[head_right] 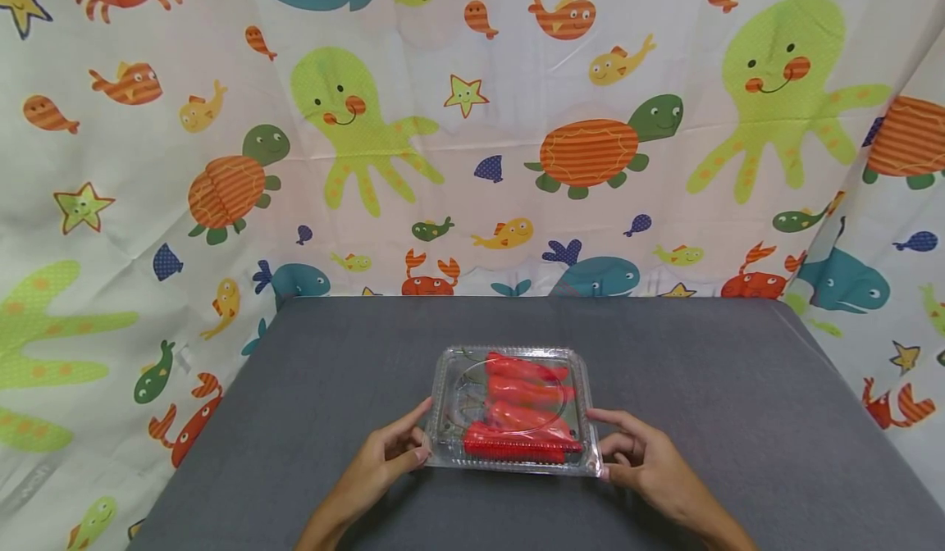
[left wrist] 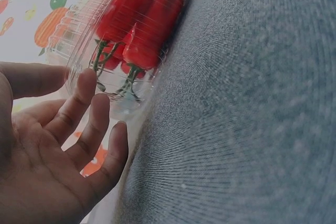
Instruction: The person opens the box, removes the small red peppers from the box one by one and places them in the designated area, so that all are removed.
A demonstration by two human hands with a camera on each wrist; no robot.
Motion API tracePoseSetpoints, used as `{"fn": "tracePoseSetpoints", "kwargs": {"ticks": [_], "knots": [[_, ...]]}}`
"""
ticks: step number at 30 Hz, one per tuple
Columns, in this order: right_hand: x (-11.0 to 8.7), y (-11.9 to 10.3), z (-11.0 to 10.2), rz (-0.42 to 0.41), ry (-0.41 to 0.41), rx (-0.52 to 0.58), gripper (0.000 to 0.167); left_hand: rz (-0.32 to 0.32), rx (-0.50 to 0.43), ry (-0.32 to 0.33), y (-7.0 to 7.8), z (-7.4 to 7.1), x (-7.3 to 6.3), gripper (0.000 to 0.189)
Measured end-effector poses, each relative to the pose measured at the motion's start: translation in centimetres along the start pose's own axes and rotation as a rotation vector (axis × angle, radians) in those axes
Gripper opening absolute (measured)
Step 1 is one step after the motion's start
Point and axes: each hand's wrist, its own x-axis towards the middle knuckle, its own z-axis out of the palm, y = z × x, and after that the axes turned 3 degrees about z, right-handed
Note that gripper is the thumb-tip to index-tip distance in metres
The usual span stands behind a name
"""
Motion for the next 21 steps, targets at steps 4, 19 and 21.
{"fn": "tracePoseSetpoints", "kwargs": {"ticks": [4,19,21], "knots": [[0.01,0.03,0.07,0.02,0.005,0.006,0.079,-0.007,-0.004,0.002,-0.05,0.0,-0.04,0.068],[0.02,0.42,-0.1,0.012,-0.003,0.025,0.078,-0.014,0.0,0.009,0.06,0.05,-0.05,0.067],[0.05,0.41,-0.08,0.024,0.002,0.02,0.078,-0.015,0.006,0.01,0.12,0.05,-0.06,0.067]]}}
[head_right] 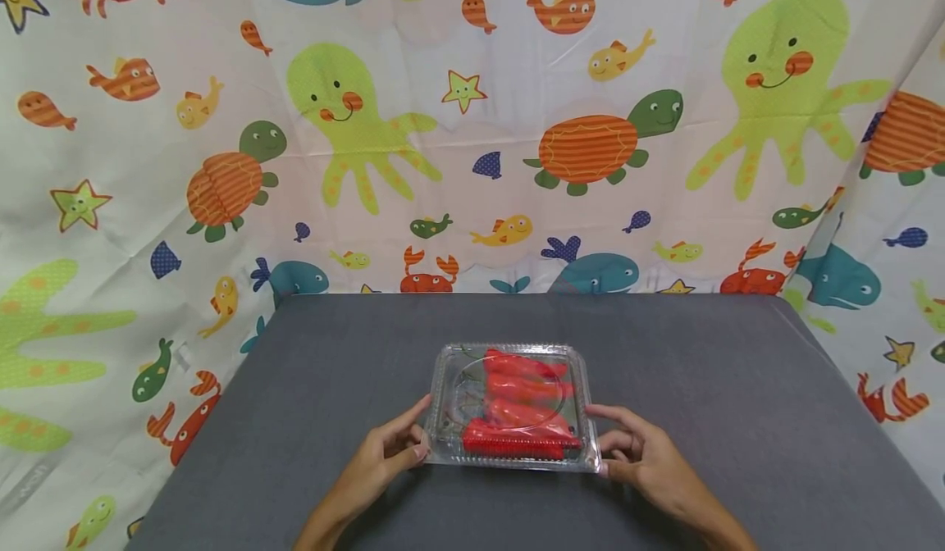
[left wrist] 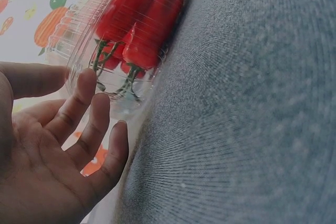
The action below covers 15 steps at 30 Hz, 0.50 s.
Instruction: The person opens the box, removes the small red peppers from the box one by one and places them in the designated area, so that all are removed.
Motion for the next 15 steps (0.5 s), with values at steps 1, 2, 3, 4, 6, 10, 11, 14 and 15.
{"fn": "tracePoseSetpoints", "kwargs": {"ticks": [1,2,3,4,6,10,11,14,15], "knots": [[0.01,-0.03,-0.01,0.004,0.001,-0.002,0.079,-0.002,0.001,0.0,0.03,-0.01,0.0,0.067],[0.02,-0.06,-0.01,0.006,0.001,-0.002,0.079,-0.004,0.003,0.0,0.06,-0.01,0.0,0.067],[0.02,-0.09,-0.02,0.006,-0.001,0.0,0.079,-0.005,0.003,-0.002,0.08,-0.02,0.0,0.067],[0.02,-0.11,-0.03,0.005,-0.004,0.002,0.079,-0.004,0.002,-0.003,0.09,-0.02,0.0,0.067],[0.01,-0.14,-0.06,0.002,-0.009,0.008,0.08,-0.004,0.004,-0.005,0.09,-0.03,0.0,0.067],[0.06,-0.16,-0.16,-0.005,-0.022,0.007,0.08,0.011,0.004,-0.006,0.06,0.0,0.02,0.067],[0.07,-0.15,-0.21,-0.007,-0.025,0.004,0.08,0.016,0.004,-0.006,0.05,0.0,0.03,0.068],[0.12,-0.02,-0.46,-0.015,-0.044,0.002,0.078,0.027,0.005,-0.006,0.01,0.02,0.01,0.068],[0.12,0.03,-0.55,-0.018,-0.053,0.003,0.077,0.029,0.006,-0.006,0.01,0.03,0.0,0.068]]}}
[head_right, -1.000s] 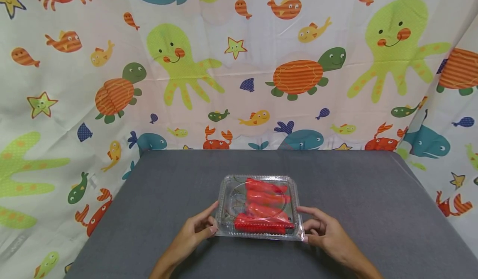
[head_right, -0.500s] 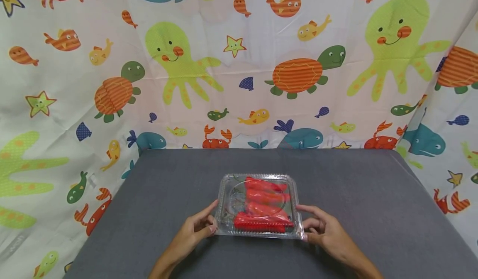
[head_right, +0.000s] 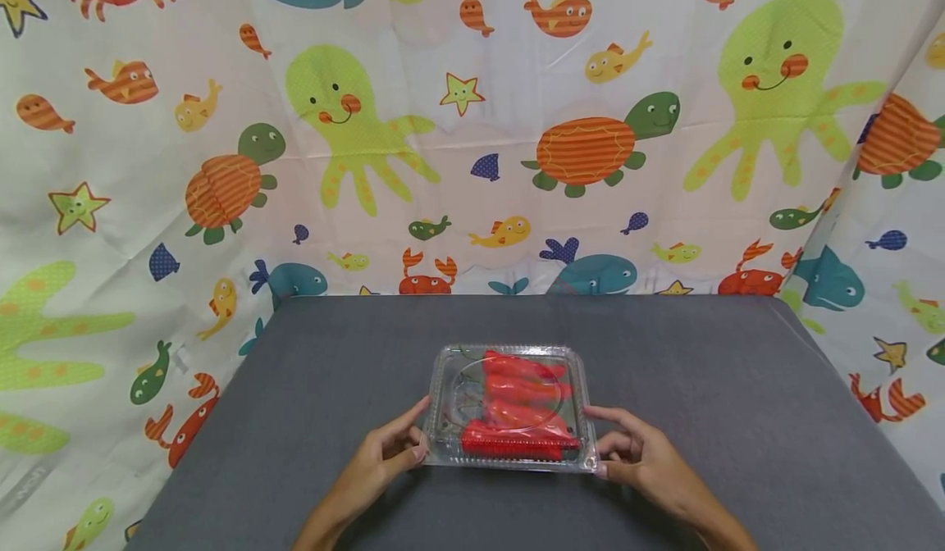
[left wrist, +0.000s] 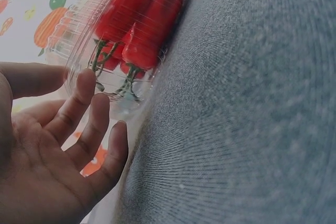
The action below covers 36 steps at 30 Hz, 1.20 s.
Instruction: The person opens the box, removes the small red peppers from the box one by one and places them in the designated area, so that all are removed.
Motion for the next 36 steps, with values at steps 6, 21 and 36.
{"fn": "tracePoseSetpoints", "kwargs": {"ticks": [6,21,36], "knots": [[-0.1,0.2,-0.2,-0.047,-0.049,-0.003,0.072,-0.01,0.005,0.012,-0.1,-0.1,-0.1,0.067],[0.0,-1.1,0.5,0.051,0.036,-0.043,0.074,-0.032,0.038,0.075,0.3,0.1,-0.3,0.056],[-0.3,-3.0,0.1,-0.117,0.185,-0.207,0.061,-0.048,0.026,0.066,0.0,0.2,-0.1,0.056]]}}
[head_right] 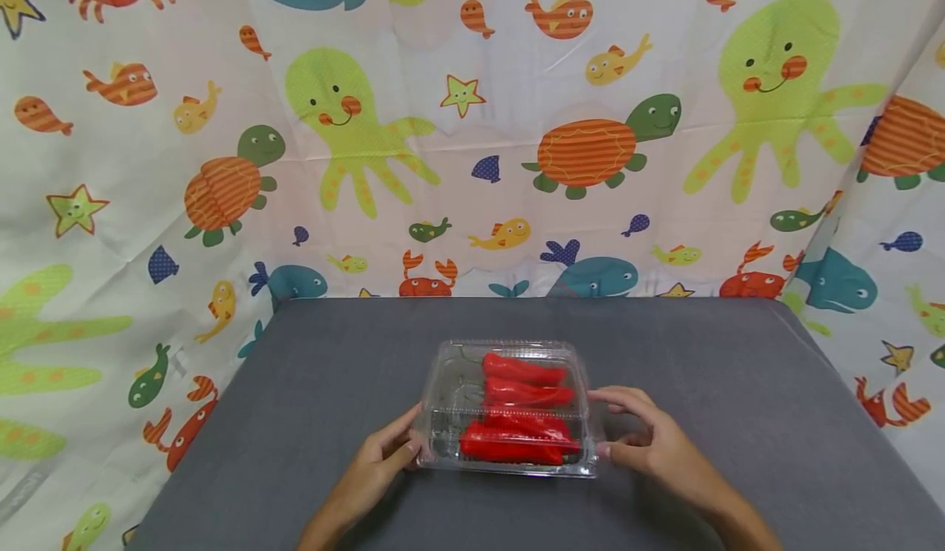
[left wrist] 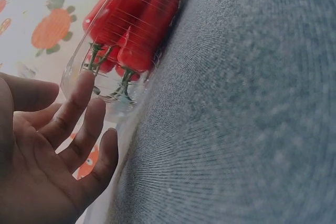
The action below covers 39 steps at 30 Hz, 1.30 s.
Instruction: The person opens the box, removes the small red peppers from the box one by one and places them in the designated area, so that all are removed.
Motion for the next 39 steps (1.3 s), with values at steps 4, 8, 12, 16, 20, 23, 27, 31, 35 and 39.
{"fn": "tracePoseSetpoints", "kwargs": {"ticks": [4,8,12,16,20,23,27,31,35,39], "knots": [[0.3,-0.6,0.1,-0.081,0.046,-0.017,0.061,-0.004,0.048,0.01,0.1,0.1,0.0,0.058],[0.9,-1.1,0.1,-0.118,0.061,-0.009,0.064,0.009,0.079,0.012,0.2,0.1,0.0,0.058],[1.6,-1.6,-0.1,-0.13,0.066,0.001,0.069,0.034,0.088,0.006,0.2,0.0,-0.1,0.058],[2.2,-2.0,0.0,-0.138,0.067,0.02,0.075,0.045,0.084,0.007,0.1,0.1,-0.1,0.057],[3.2,-2.1,0.1,-0.198,0.076,0.039,0.076,0.033,0.072,0.008,0.0,0.1,-0.1,0.058],[3.9,-2.1,0.1,-0.223,0.08,0.035,0.076,0.022,0.08,0.008,-0.1,0.1,0.0,0.058],[4.9,-1.9,0.1,-0.199,0.086,-0.015,0.077,0.027,0.087,0.008,-0.2,0.1,0.0,0.058],[5.6,-1.7,0.2,-0.165,0.081,-0.046,0.08,0.038,0.077,0.005,-0.3,0.1,0.0,0.059],[6.3,-1.6,0.2,-0.152,0.068,-0.021,0.08,0.047,0.076,0.008,-0.3,0.0,0.0,0.058],[6.9,-1.4,0.2,-0.12,0.036,0.045,0.082,0.06,0.079,0.015,-0.3,0.0,0.0,0.058]]}}
